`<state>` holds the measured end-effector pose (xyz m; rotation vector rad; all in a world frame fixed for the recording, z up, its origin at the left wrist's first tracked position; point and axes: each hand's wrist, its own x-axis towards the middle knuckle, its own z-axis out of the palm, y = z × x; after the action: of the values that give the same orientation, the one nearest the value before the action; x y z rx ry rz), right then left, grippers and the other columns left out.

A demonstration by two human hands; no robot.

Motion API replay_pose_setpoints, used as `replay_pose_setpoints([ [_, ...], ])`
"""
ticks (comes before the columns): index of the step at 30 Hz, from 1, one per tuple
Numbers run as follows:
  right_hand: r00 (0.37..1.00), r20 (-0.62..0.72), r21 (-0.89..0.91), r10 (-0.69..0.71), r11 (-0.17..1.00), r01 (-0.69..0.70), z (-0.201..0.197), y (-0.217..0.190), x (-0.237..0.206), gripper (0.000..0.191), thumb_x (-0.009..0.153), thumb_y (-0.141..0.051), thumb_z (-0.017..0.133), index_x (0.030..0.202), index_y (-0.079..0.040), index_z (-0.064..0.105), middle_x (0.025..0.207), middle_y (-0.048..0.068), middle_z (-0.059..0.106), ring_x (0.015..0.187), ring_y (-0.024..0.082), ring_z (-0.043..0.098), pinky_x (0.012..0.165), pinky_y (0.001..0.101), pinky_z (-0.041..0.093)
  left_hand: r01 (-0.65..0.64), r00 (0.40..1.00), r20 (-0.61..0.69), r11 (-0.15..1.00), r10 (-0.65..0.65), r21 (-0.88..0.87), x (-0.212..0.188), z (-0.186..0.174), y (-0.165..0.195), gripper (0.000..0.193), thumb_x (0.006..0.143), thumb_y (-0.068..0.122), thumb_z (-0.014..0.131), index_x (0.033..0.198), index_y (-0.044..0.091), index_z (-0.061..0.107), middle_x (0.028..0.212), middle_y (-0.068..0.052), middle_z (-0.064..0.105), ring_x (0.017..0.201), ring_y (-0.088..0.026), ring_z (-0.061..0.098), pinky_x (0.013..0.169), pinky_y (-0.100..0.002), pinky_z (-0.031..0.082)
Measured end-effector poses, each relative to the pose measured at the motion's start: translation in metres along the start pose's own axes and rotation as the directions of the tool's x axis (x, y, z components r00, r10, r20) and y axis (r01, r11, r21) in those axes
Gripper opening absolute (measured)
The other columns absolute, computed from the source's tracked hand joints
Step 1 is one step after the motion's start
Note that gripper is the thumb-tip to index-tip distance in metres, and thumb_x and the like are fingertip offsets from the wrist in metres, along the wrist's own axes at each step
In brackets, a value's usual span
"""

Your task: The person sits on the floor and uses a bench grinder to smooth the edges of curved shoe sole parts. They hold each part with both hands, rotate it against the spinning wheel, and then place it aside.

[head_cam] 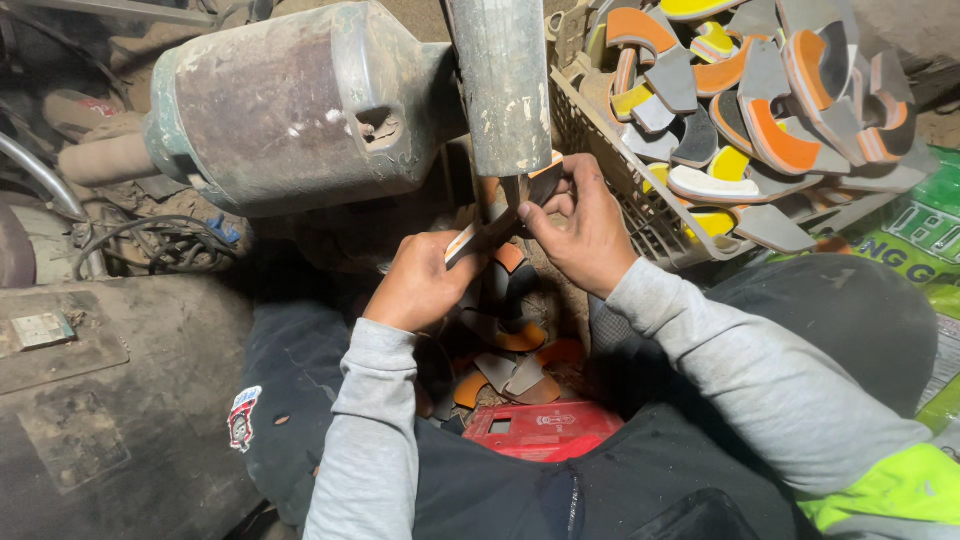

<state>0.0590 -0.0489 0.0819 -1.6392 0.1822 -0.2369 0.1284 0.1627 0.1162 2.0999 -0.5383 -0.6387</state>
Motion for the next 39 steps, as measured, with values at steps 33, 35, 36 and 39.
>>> replay_pose_setpoints([
  [33, 0.980, 0.021, 0.196, 0.196, 0.961, -0.196, 0.019, 0.064, -0.008, 0.039, 0.092, -0.003, 0.065, 0.122, 0.001, 0.042, 0.104, 0.008, 0.066, 0.092, 0.012, 0.072, 0.077, 0.0250, 0.060, 0.085, 0.989, 0.115, 0.994, -0.092, 0.067, -0.002, -0.008, -0.018, 0.017, 0.087, 0.015, 0.069, 0.084, -0.001, 0.070, 0.060, -0.010, 0.057, 0.057, -0.016, 0.053, 0.056, -0.039, 0.047],
  [35, 0.967, 0.062, 0.198, 0.249, 0.946, -0.256, 0.017, 0.073, -0.008, 0.037, 0.090, -0.002, 0.068, 0.120, 0.002, 0.046, 0.101, 0.008, 0.066, 0.088, 0.012, 0.070, 0.075, 0.0267, 0.060, 0.024, 0.996, 0.079, 0.988, -0.036, 0.155, -0.003, -0.003, -0.021, 0.015, 0.085, 0.015, 0.069, 0.085, 0.000, 0.072, 0.063, -0.015, 0.063, 0.055, -0.026, 0.066, 0.061, -0.044, 0.053],
  [36, 0.960, 0.081, 0.198, 0.270, 0.939, -0.281, 0.014, 0.076, -0.005, 0.036, 0.090, -0.001, 0.070, 0.119, 0.002, 0.048, 0.099, 0.008, 0.066, 0.086, 0.012, 0.069, 0.074, 0.0276, 0.060, -0.025, 1.000, 0.013, 0.976, 0.022, 0.215, -0.003, 0.003, -0.022, 0.014, 0.084, 0.014, 0.069, 0.088, 0.001, 0.073, 0.069, -0.018, 0.065, 0.063, -0.033, 0.067, 0.065, -0.047, 0.054],
  [39, 0.947, 0.134, -0.026, 0.291, 0.956, -0.291, -0.005, 0.078, 0.005, 0.033, 0.093, 0.001, 0.079, 0.116, 0.005, 0.057, 0.094, 0.012, 0.055, 0.083, 0.016, 0.055, 0.074, 0.0335, 0.052, -0.031, 0.989, -0.123, 0.920, 0.086, 0.391, -0.014, 0.032, -0.017, 0.022, 0.079, 0.010, 0.068, 0.099, 0.002, 0.073, 0.090, -0.025, 0.070, 0.083, -0.047, 0.068, 0.076, -0.055, 0.055],
])
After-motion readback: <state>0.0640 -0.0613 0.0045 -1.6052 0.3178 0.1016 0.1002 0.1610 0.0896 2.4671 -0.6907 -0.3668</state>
